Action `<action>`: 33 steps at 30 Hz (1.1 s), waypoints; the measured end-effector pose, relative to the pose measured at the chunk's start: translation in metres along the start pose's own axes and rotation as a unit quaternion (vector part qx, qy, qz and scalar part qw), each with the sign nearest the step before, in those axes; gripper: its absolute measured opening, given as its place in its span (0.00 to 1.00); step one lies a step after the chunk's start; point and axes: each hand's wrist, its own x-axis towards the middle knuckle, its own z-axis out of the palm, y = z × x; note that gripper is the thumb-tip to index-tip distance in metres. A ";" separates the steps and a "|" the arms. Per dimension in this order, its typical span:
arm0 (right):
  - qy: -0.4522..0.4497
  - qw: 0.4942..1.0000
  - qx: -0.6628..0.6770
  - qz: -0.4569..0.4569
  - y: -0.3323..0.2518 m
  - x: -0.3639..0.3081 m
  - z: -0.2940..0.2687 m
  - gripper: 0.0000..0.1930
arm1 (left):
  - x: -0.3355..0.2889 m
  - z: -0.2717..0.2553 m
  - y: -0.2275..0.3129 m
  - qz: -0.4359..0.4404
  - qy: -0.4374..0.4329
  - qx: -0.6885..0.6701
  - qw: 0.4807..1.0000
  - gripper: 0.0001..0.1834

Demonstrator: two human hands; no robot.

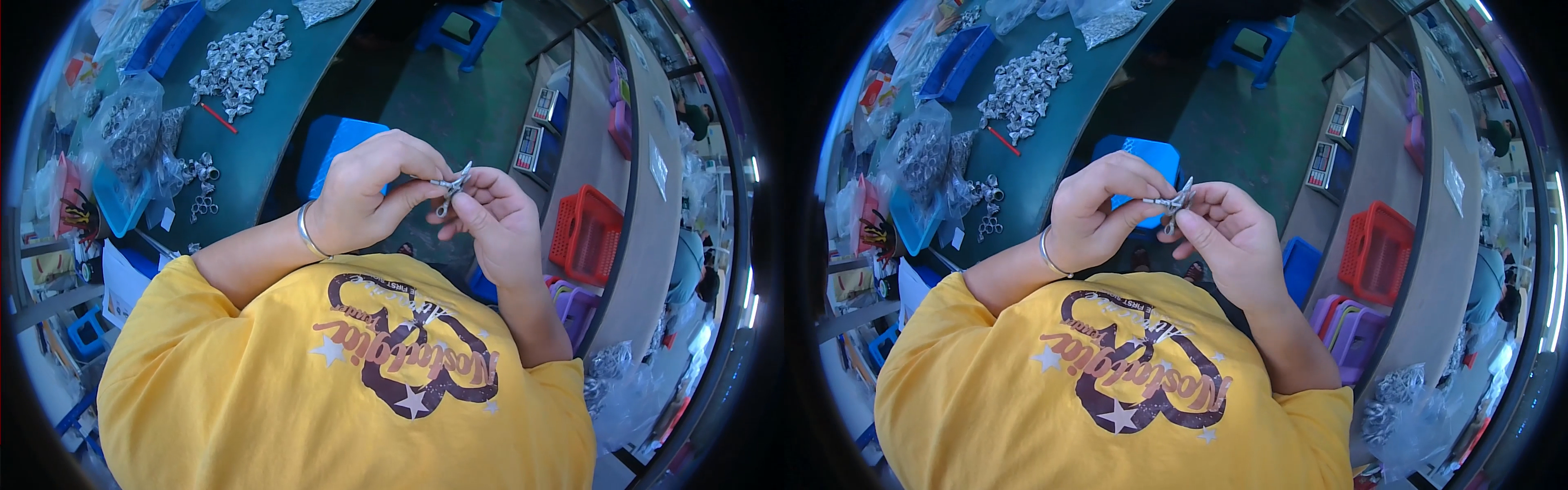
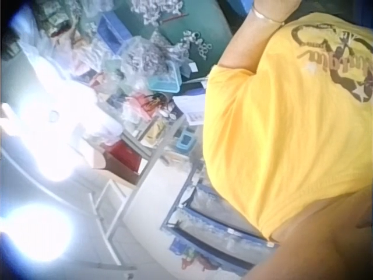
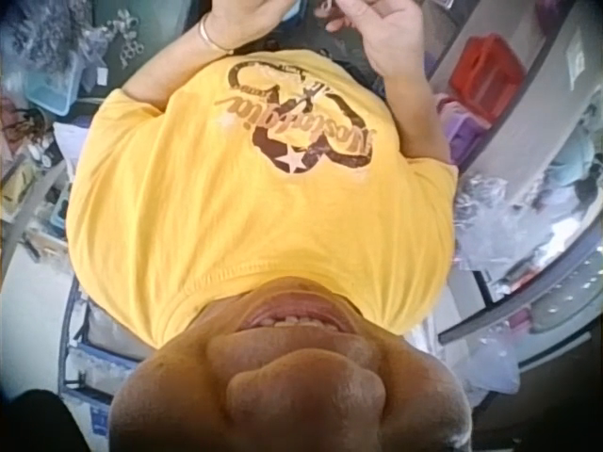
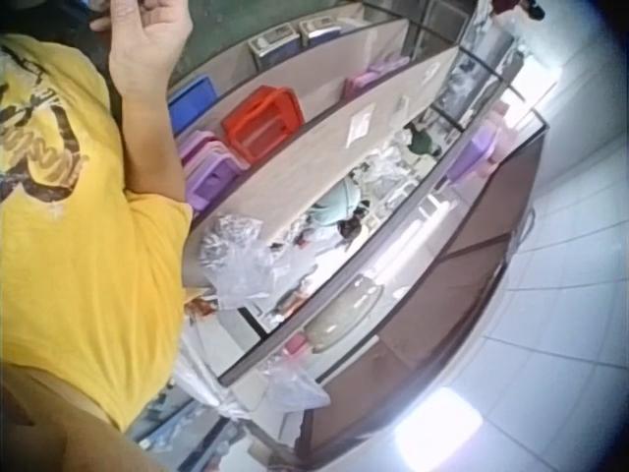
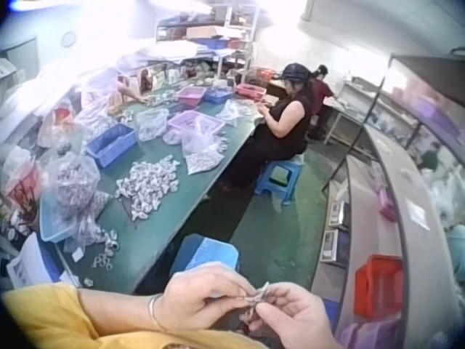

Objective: The person picks up metal snowflake-shaped components and a metal link, fits them together by hand, and then uses a pair of pliers to secure the connection.

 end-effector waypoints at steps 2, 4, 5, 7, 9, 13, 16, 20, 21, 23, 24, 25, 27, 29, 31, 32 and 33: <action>0.030 0.997 -0.036 -0.057 0.001 0.001 0.003 0.13 | -0.001 0.002 0.002 -0.031 0.009 -0.012 0.999 0.09; 0.030 0.999 -0.012 -0.022 -0.005 -0.001 0.003 0.12 | -0.001 0.003 0.002 -0.052 0.015 -0.019 0.998 0.09; 0.028 0.999 0.011 0.014 -0.007 -0.002 0.002 0.11 | 0.000 0.002 0.000 -0.051 0.014 -0.019 0.998 0.09; 0.030 0.999 -0.001 -0.016 -0.008 -0.001 -0.004 0.10 | 0.001 0.000 -0.005 0.033 -0.012 0.062 0.997 0.09; 0.048 0.998 -0.015 -0.043 -0.010 -0.001 -0.003 0.08 | 0.001 0.000 -0.008 0.058 -0.018 0.071 0.996 0.08; 0.093 0.975 -0.172 -0.105 -0.013 -0.005 0.007 0.08 | -0.002 -0.001 -0.008 0.124 -0.027 0.129 0.983 0.08; 0.111 0.952 -0.243 -0.150 -0.011 -0.006 0.008 0.08 | 0.004 -0.002 -0.007 0.200 0.002 0.185 0.962 0.06; 0.095 0.874 -0.385 -0.283 -0.007 -0.005 0.005 0.10 | 0.004 0.000 -0.009 0.206 0.026 0.171 0.963 0.07; 0.091 0.848 -0.399 -0.337 -0.004 -0.004 0.004 0.11 | 0.001 0.001 -0.009 0.182 0.018 0.164 0.969 0.09; 0.097 0.822 -0.424 -0.369 -0.001 -0.002 0.004 0.12 | -0.003 0.004 -0.010 0.157 0.010 0.159 0.975 0.11; 0.103 0.793 -0.448 -0.399 0.000 -0.002 0.006 0.12 | -0.005 0.007 -0.010 0.142 0.026 0.149 0.978 0.12; 0.100 0.789 -0.451 -0.405 0.001 -0.001 0.007 0.13 | -0.006 0.010 -0.010 0.126 0.044 0.139 0.981 0.12; 0.091 0.775 -0.470 -0.413 0.001 0.003 0.006 0.13 | -0.006 0.010 -0.012 0.105 0.044 0.142 0.983 0.12; 0.084 0.754 -0.504 -0.414 0.003 0.007 0.002 0.14 | -0.004 0.009 -0.006 0.018 0.019 0.164 0.986 0.13; 0.063 0.736 -0.527 -0.421 0.011 0.017 -0.002 0.15 | -0.007 0.012 -0.007 -0.041 0.026 0.170 0.984 0.11; 0.051 0.788 -0.496 -0.362 0.019 0.020 -0.006 0.15 | -0.011 0.010 -0.013 -0.059 0.014 0.178 0.982 0.10; 0.022 0.858 -0.442 -0.261 0.020 0.026 -0.004 0.15 | -0.021 0.008 -0.021 -0.097 0.020 0.178 0.979 0.09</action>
